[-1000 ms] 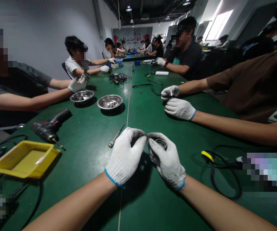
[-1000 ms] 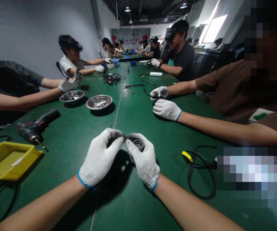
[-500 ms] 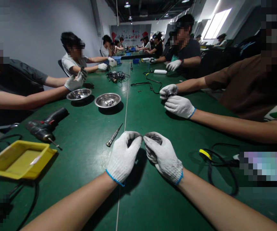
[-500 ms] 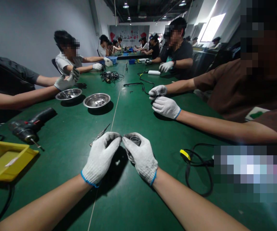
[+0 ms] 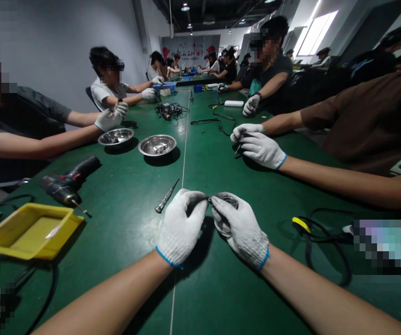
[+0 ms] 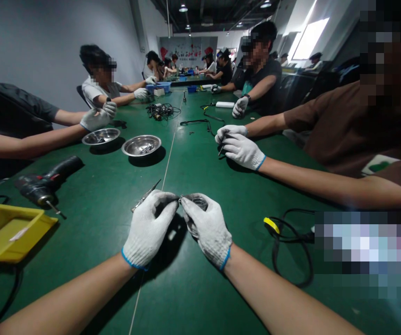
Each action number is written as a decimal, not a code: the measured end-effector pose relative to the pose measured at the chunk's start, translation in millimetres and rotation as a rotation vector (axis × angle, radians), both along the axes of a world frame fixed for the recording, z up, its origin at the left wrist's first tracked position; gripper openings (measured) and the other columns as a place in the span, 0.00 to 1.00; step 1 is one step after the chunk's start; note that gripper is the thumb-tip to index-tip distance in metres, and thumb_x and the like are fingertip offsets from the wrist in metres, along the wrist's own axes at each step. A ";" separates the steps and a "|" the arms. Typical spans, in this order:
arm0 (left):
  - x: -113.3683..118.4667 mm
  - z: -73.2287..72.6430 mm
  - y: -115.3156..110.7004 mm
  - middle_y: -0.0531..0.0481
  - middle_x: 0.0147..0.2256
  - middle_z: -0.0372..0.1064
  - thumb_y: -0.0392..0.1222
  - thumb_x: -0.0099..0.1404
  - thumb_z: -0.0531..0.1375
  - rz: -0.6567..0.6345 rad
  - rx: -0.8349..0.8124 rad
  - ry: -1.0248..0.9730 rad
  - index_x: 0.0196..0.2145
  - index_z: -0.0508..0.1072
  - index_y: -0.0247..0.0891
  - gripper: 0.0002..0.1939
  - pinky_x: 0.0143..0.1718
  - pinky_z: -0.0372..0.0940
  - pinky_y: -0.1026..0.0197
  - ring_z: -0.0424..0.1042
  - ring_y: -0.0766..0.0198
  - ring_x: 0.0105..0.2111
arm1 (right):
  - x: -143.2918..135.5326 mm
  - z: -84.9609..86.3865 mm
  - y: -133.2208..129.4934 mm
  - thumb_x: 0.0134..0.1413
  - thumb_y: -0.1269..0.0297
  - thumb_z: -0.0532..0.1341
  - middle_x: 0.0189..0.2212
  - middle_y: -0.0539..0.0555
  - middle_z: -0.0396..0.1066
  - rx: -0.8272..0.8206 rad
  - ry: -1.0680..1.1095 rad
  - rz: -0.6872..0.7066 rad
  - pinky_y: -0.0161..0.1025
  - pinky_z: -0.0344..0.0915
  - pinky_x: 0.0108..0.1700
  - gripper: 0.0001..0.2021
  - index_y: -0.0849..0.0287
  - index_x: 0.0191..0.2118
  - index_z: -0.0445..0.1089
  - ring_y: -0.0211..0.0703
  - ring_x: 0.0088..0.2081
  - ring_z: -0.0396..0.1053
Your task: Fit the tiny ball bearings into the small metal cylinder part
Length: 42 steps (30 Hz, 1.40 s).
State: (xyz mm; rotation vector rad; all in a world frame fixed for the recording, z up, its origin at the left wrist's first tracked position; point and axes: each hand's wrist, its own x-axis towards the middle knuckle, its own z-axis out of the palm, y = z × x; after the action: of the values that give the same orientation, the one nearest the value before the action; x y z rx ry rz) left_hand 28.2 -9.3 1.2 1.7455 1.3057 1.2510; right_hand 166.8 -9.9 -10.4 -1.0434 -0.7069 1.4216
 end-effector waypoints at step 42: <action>-2.1 -7.1 4.2 0.52 0.34 0.76 0.37 0.69 0.64 -0.015 0.140 -0.025 0.36 0.82 0.40 0.05 0.40 0.72 0.64 0.77 0.65 0.36 | -1.6 0.1 2.0 0.30 0.46 0.81 0.13 0.39 0.60 -0.024 -0.008 0.013 0.26 0.45 0.12 0.28 0.57 0.27 0.67 0.26 0.11 0.51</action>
State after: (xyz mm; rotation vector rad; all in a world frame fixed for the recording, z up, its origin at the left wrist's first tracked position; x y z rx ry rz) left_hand 26.1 -5.2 -5.9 1.8259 1.2136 1.3810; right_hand 165.2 -7.9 -10.3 -1.0652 -0.7055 1.4405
